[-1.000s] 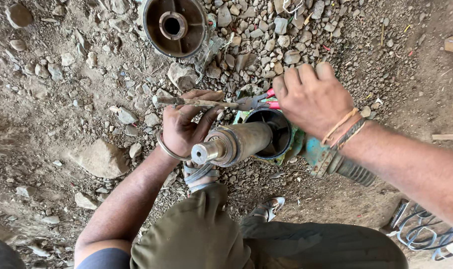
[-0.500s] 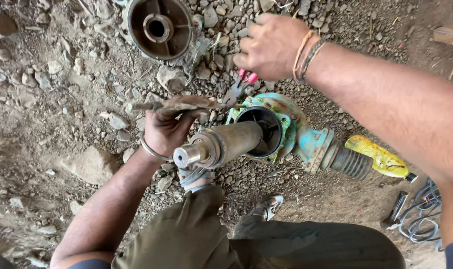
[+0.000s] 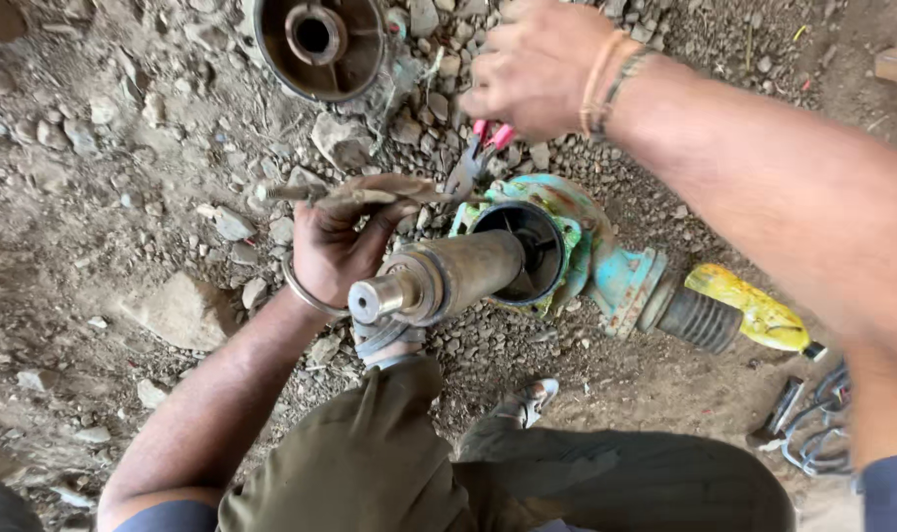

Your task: The person sits on the ground repairing a water pump. They use pliers and a flat metal bar to work on the pump shaft and housing, reposition the pump, then squeeze yellow grease from a plastic bottle onto the pump housing and spread it by hand.

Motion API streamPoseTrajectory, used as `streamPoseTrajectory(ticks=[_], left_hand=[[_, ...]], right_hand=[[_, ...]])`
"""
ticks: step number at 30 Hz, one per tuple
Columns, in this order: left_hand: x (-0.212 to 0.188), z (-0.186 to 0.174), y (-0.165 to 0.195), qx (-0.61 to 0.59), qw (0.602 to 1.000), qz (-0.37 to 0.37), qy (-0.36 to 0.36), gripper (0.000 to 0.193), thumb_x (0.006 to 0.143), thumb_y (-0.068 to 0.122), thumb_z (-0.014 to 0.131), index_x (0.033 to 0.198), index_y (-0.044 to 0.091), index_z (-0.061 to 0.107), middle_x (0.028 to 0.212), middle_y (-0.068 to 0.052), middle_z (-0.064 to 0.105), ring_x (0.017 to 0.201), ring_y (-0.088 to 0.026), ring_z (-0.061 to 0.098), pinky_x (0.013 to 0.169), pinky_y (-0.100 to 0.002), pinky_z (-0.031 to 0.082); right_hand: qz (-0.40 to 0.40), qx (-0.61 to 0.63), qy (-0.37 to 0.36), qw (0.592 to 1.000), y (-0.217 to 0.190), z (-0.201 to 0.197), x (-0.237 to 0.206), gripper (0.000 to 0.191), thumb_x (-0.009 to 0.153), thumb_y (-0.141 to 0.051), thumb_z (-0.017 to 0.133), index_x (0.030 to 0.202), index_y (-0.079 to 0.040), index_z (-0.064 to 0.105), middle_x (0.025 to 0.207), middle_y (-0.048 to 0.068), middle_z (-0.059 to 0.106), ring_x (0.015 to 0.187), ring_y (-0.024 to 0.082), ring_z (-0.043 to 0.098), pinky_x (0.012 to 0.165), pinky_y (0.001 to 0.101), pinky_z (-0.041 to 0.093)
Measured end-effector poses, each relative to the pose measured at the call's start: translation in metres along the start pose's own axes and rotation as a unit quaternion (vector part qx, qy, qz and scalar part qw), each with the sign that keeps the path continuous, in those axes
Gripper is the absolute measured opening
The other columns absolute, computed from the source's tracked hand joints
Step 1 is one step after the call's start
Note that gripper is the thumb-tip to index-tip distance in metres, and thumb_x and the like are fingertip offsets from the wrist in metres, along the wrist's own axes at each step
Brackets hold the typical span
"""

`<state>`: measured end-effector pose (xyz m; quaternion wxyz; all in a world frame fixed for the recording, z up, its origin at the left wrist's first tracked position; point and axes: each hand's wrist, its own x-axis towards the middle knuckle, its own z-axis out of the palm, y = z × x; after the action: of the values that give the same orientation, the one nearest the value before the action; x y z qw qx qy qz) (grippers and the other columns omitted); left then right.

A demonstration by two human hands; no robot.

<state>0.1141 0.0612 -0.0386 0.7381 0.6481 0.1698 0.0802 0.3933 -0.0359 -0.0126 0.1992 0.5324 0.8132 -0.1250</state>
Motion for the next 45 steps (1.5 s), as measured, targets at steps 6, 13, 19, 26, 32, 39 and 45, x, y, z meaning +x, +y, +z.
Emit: streamPoseTrajectory(ticks=[6,13,19,26,32,39,45], left_hand=[[0.006,-0.010,0.005,0.002,0.999,0.023,-0.029,0.020,0.104,-0.004,0.060,0.122,0.000,0.067,0.126,-0.015,0.072,0.120,-0.023,0.072,0.104,-0.035,0.063],[0.028,-0.027,0.003,-0.007,0.991,0.073,-0.110,0.023,0.101,0.000,0.065,0.124,0.003,0.069,0.125,-0.016,0.075,0.124,-0.027,0.072,0.112,-0.042,0.060],[0.051,-0.031,-0.012,0.099,0.978,0.099,-0.158,0.036,0.095,0.013,0.068,0.128,0.000,0.065,0.124,-0.020,0.073,0.119,-0.033,0.071,0.105,-0.044,0.058],[0.061,-0.040,-0.023,0.066,0.970,0.115,-0.204,0.031,0.100,0.011,0.062,0.129,0.001,0.066,0.134,-0.023,0.067,0.125,-0.039,0.068,0.105,-0.044,0.058],[0.056,-0.046,-0.026,0.065,0.972,0.091,-0.207,0.028,0.096,0.009,0.063,0.123,0.002,0.068,0.135,-0.028,0.064,0.119,-0.040,0.068,0.100,-0.044,0.059],[0.063,-0.038,-0.030,0.077,0.969,0.098,-0.211,0.027,0.093,0.005,0.062,0.118,0.003,0.071,0.131,-0.024,0.067,0.117,-0.036,0.071,0.097,-0.042,0.062],[0.055,-0.028,-0.021,0.083,0.975,0.100,-0.179,0.024,0.100,0.005,0.059,0.121,0.003,0.071,0.128,-0.020,0.071,0.126,-0.036,0.068,0.105,-0.044,0.059]], right_hand=[[0.119,-0.014,0.066,0.991,-0.040,-0.014,-0.032,0.024,0.099,-0.038,0.059,0.096,-0.018,0.071,0.085,0.001,0.072,0.080,0.016,0.070,0.074,0.0314,0.056],[0.238,0.009,0.013,0.971,-0.069,0.009,-0.050,0.015,0.099,-0.026,0.066,0.109,-0.019,0.075,0.085,0.004,0.071,0.074,0.015,0.066,0.066,0.0356,0.055],[0.257,0.196,-0.024,0.946,-0.029,-0.021,-0.030,0.039,0.078,-0.012,0.081,0.116,-0.015,0.074,0.115,0.011,0.065,0.112,0.024,0.061,0.091,0.0359,0.060],[0.254,0.265,-0.025,0.930,-0.010,-0.055,-0.023,0.070,0.055,-0.029,0.095,0.121,-0.019,0.073,0.117,0.006,0.067,0.111,0.030,0.060,0.103,0.0556,0.045],[0.277,0.435,0.013,0.857,0.001,-0.032,-0.019,0.073,0.058,-0.030,0.095,0.125,-0.019,0.068,0.123,0.005,0.066,0.119,0.022,0.062,0.104,0.0347,0.054],[0.272,0.735,0.215,0.582,-0.008,0.022,-0.037,0.078,0.070,-0.018,0.092,0.137,-0.014,0.054,0.141,0.006,0.058,0.130,0.020,0.058,0.110,0.0379,0.053],[0.297,0.794,0.473,0.239,-0.046,0.035,-0.013,0.025,0.103,-0.013,0.081,0.122,-0.006,0.066,0.102,0.006,0.068,0.094,0.019,0.069,0.089,0.0382,0.060]])
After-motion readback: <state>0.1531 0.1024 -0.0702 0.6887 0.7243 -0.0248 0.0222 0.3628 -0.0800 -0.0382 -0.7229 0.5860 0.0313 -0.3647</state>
